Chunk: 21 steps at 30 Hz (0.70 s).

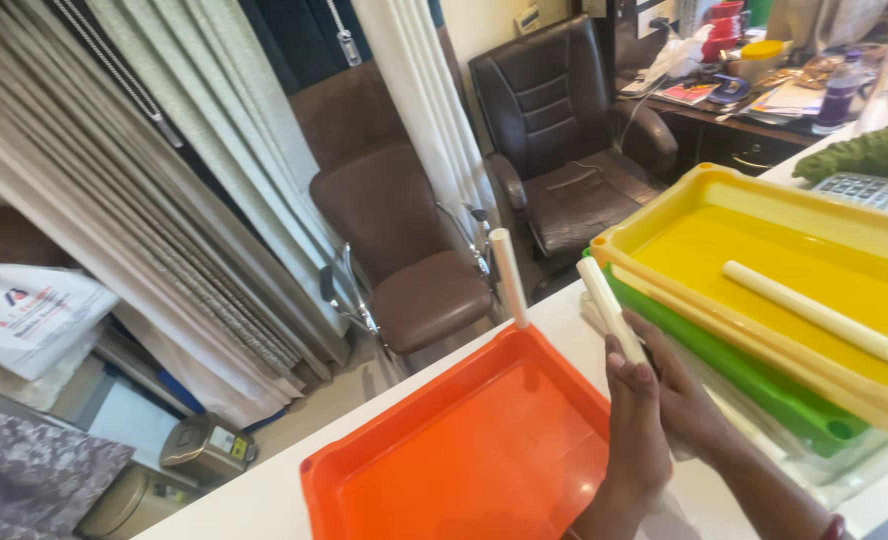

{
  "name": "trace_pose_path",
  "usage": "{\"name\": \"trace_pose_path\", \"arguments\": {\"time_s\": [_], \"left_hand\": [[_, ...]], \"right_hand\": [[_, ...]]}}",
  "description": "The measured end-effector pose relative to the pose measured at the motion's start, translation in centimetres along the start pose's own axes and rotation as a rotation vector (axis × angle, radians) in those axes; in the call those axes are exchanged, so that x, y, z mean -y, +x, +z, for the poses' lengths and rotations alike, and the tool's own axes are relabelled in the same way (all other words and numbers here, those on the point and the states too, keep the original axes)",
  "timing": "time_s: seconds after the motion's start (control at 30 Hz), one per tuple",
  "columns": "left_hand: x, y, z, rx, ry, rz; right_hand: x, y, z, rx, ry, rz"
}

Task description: The person assembles a three-tier plastic storage rack by inserting white cylindrical legs into the corners of yellow, orange, and green trays. They repeatedly insert, remove, and reinsert the legs to secure the structure on a white table.

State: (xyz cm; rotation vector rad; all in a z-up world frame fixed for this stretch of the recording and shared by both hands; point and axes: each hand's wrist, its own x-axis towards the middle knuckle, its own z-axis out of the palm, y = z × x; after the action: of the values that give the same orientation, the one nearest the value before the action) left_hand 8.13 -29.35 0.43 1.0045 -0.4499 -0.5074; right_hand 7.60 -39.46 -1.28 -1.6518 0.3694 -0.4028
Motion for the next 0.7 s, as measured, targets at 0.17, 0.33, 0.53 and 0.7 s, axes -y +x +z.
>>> {"name": "trace_pose_path", "arguments": {"time_s": [0.17, 0.33, 0.53, 0.7], "left_hand": [[2.9, 6.3, 7.0, 0.209, 0.248, -0.136], [5.2, 10.2, 11.5, 0.218, 0.310, -0.270], [5.4, 12.0, 12.5, 0.067, 0.531, -0.485], [6.8, 12.5, 10.4, 0.128, 0.350, -0.314]], "right_hand": [[2.3, 6.2, -13.9, 0.146, -0.755, -0.106], [0.5, 9.6, -21.1, 0.239, -0.866, -0.044], [-3.7, 11.9, -22.7, 0.369, -0.677, 0.113], [-2.7, 12.1, -22.3, 0.439, -0.754, 0.176]]}}
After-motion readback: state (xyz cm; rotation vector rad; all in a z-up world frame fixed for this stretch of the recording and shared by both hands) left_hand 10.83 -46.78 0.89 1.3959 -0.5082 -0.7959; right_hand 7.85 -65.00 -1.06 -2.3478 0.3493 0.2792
